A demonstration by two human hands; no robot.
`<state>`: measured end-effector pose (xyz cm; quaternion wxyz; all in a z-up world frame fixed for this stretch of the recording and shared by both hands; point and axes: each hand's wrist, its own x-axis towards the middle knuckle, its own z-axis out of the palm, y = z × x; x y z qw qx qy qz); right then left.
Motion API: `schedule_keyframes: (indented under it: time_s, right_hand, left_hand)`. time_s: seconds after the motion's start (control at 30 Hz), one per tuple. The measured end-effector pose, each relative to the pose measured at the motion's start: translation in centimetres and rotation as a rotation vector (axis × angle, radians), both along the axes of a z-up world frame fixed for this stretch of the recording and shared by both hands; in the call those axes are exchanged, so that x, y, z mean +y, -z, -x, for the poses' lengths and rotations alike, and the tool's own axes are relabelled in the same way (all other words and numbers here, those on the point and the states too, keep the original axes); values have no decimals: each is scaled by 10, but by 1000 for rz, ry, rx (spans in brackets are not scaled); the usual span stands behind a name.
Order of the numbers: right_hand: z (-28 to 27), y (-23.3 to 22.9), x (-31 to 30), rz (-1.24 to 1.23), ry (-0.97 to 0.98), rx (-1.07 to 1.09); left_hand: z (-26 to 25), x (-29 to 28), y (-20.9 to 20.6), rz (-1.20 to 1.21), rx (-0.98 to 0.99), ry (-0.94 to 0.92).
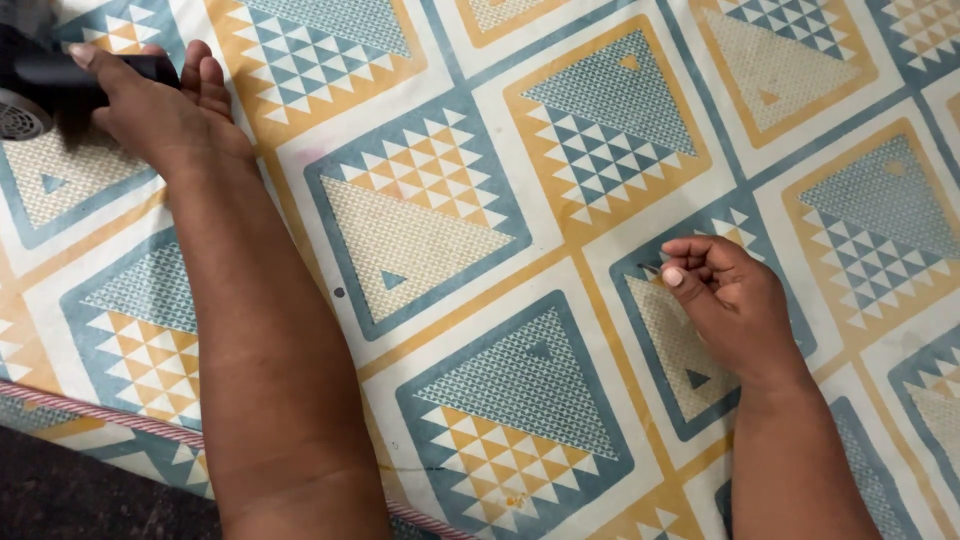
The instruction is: The person uses a heat gun to apply heat to a specific spot on a patterned fabric surface while holding a small tool against the material. The person moves the heat gun back and forth over the same area repeatedly.
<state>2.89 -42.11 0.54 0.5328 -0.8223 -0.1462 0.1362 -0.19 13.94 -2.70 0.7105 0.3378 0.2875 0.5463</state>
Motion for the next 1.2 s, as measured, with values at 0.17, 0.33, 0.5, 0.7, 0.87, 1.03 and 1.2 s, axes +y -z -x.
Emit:
schedule_keyframes:
  time_s: [0.17, 0.33, 0.5, 0.7, 0.87, 1.03, 1.2]
  right_hand:
    - [1, 1, 0, -5, -4, 10]
    - [2, -1, 1, -7, -2, 27]
    - [3, -5, 4, 23, -2, 19]
    - [2, -7, 6, 38, 2, 26]
    - [2, -7, 5, 19, -11, 24]
    - [1, -5, 5, -38, -34, 27]
    - [5, -10, 8, 37, -23, -3]
  left_hand:
    - [-2, -7, -13, -1, 38, 35]
    - [-1, -21, -27, -31, 128, 127]
    - [0, -30, -26, -106, 179, 197]
    - [-4, -41, -26, -263, 270, 299]
    - [-11, -63, -35, -291, 377, 408]
    - [-21, -79, -34, -365, 399, 514]
    - [-29, -97, -35, -556, 536, 563]
